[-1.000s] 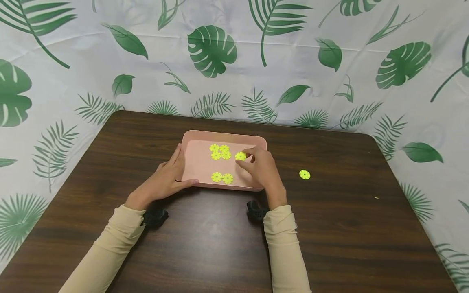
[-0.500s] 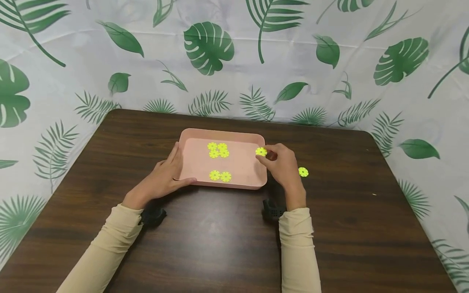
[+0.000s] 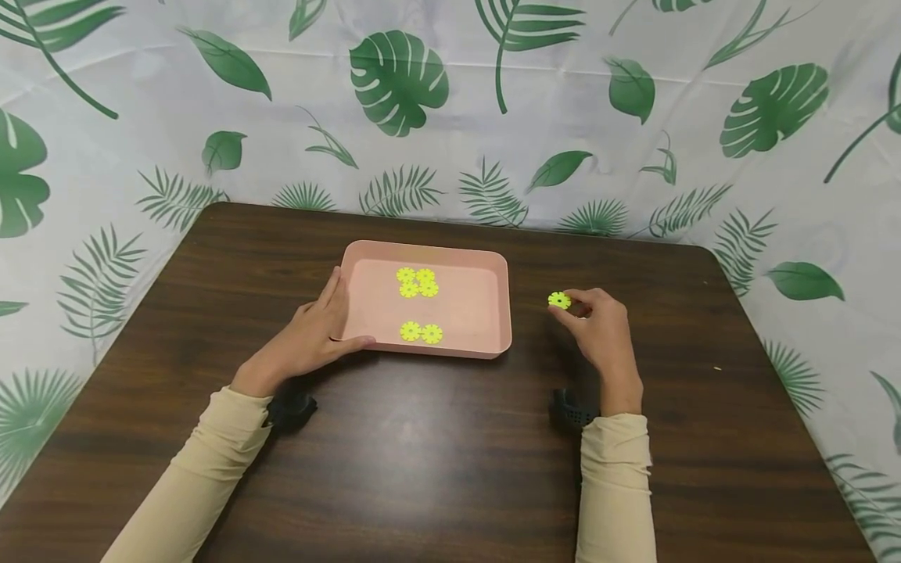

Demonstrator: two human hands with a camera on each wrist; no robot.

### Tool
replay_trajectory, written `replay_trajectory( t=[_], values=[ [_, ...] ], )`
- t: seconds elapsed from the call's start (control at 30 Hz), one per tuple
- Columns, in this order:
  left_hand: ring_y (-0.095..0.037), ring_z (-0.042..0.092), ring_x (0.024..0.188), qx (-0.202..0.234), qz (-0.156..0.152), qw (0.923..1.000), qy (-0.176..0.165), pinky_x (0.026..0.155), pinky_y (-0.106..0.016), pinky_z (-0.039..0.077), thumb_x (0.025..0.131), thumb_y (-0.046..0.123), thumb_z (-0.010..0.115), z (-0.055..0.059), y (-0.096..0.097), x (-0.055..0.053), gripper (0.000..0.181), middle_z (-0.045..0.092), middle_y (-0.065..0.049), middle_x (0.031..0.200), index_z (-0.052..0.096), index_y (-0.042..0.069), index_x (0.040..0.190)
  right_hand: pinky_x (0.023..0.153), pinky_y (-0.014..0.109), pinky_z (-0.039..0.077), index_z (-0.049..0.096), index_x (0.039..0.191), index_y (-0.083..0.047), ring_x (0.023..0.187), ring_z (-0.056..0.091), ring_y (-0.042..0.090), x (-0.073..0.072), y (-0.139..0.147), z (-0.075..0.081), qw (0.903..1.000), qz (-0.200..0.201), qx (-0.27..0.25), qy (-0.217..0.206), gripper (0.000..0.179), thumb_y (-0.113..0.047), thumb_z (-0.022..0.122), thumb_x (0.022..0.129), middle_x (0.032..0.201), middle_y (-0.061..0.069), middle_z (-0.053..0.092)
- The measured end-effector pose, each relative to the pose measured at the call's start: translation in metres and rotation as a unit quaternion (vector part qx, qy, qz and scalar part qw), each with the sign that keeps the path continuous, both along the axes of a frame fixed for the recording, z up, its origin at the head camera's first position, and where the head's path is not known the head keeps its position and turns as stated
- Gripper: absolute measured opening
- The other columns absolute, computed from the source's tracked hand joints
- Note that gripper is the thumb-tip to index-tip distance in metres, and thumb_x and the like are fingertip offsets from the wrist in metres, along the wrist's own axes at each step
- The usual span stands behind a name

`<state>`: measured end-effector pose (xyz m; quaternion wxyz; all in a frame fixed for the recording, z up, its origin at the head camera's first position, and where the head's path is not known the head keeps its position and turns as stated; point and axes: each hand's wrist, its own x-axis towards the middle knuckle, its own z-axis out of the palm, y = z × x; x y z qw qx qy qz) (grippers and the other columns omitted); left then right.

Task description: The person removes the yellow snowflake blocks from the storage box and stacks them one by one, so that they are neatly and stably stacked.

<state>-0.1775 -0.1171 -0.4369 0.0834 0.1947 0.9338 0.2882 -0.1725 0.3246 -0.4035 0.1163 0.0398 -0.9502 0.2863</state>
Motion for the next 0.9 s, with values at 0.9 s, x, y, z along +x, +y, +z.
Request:
replay_trajectory(
  t=[0.9],
  values=[
    [-0.039,0.023,0.154,-0.005,-0.002,0.9999,0.01,0.115,-0.069,0.023,0.093,0.07,0.061,-0.006,0.001,-0.003,0.119,-0.011,-0.021,0.171,-0.003,0.001,0.164,0.073,0.043,0.049,0.07,0.124,0.008,0.094,0.06,0.038,0.009,0.048,-0.031,0.9961,-0.041,0.003,-0.079,0.047,-0.03,0.074,0.098,0.112,0.027,0.063]
  ],
)
